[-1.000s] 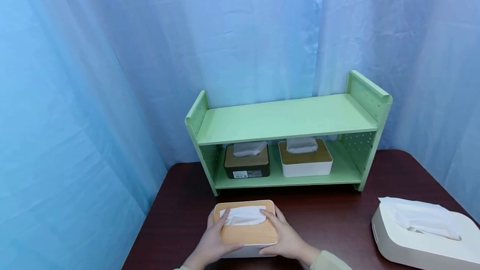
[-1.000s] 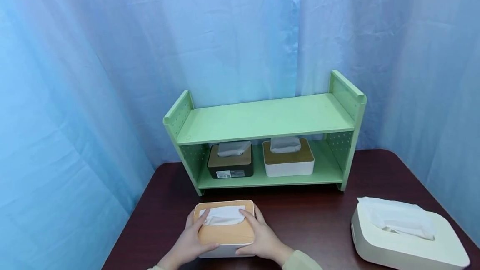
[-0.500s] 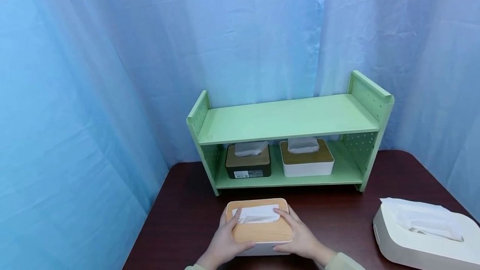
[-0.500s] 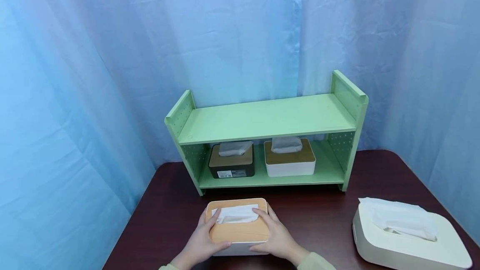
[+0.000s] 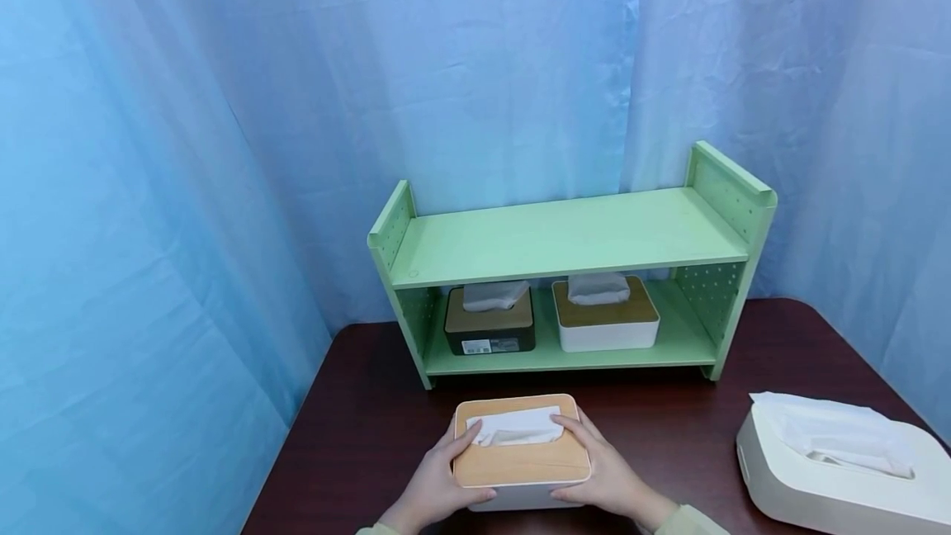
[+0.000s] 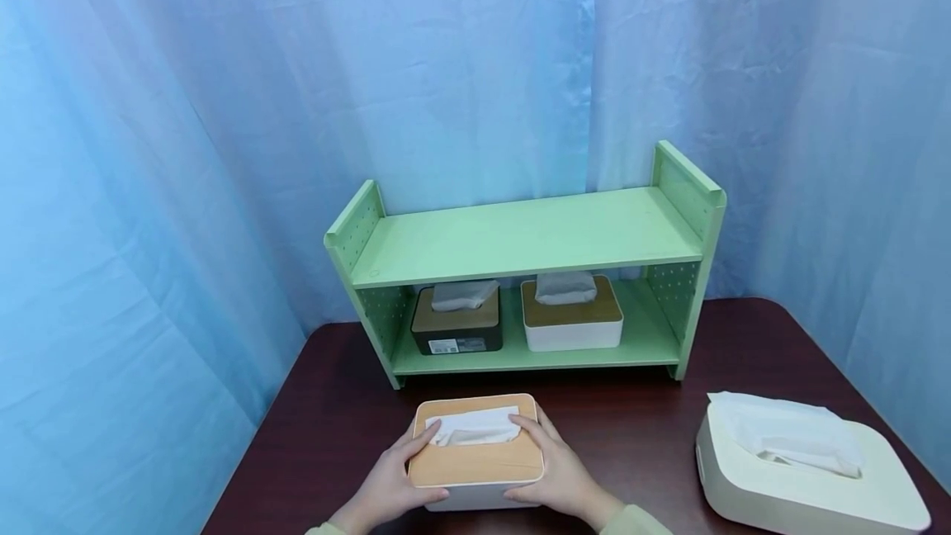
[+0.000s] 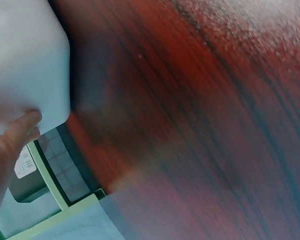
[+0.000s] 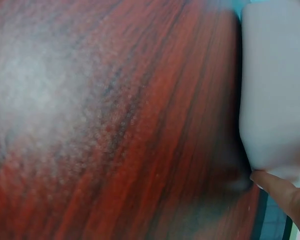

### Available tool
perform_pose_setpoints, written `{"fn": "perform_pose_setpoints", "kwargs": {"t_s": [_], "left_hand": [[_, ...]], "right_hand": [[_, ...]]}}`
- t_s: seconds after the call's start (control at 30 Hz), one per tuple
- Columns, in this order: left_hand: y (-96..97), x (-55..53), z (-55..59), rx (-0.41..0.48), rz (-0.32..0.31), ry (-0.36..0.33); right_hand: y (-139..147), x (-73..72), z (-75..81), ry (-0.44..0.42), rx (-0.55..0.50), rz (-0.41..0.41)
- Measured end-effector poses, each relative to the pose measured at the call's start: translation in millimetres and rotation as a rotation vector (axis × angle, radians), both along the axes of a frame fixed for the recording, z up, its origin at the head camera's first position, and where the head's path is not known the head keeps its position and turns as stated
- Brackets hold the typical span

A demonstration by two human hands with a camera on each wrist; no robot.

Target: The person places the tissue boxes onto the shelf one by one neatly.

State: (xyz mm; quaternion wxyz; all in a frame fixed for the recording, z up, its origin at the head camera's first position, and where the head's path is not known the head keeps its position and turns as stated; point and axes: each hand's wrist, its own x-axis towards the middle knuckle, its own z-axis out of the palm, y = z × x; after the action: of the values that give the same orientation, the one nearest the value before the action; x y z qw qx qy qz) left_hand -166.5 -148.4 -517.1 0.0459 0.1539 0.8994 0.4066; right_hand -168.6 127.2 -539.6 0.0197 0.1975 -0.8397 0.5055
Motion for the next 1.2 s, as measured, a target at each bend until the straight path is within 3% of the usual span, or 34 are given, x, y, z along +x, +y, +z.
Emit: {"fn": "perform_pose_setpoints", "kwargs": {"t_s": [0.97,1.07,1.2], "left_hand": [[3.5,0.3,-3.2,0.091,-0.023,0.01],[4.3,-0.1,-1.0,0.087,-0.021,0.015],[6.5,-3.0,11.5,0.055,-0.003,0.036]], "right_hand": [[1.3,5.1,-0.9,0.001,-0.058,-0.031],[2.6,4.9,1.7,0.018,-0.05,-0.04],[4.4,3.1,13.2,0.056,-0.047,-0.048]]}}
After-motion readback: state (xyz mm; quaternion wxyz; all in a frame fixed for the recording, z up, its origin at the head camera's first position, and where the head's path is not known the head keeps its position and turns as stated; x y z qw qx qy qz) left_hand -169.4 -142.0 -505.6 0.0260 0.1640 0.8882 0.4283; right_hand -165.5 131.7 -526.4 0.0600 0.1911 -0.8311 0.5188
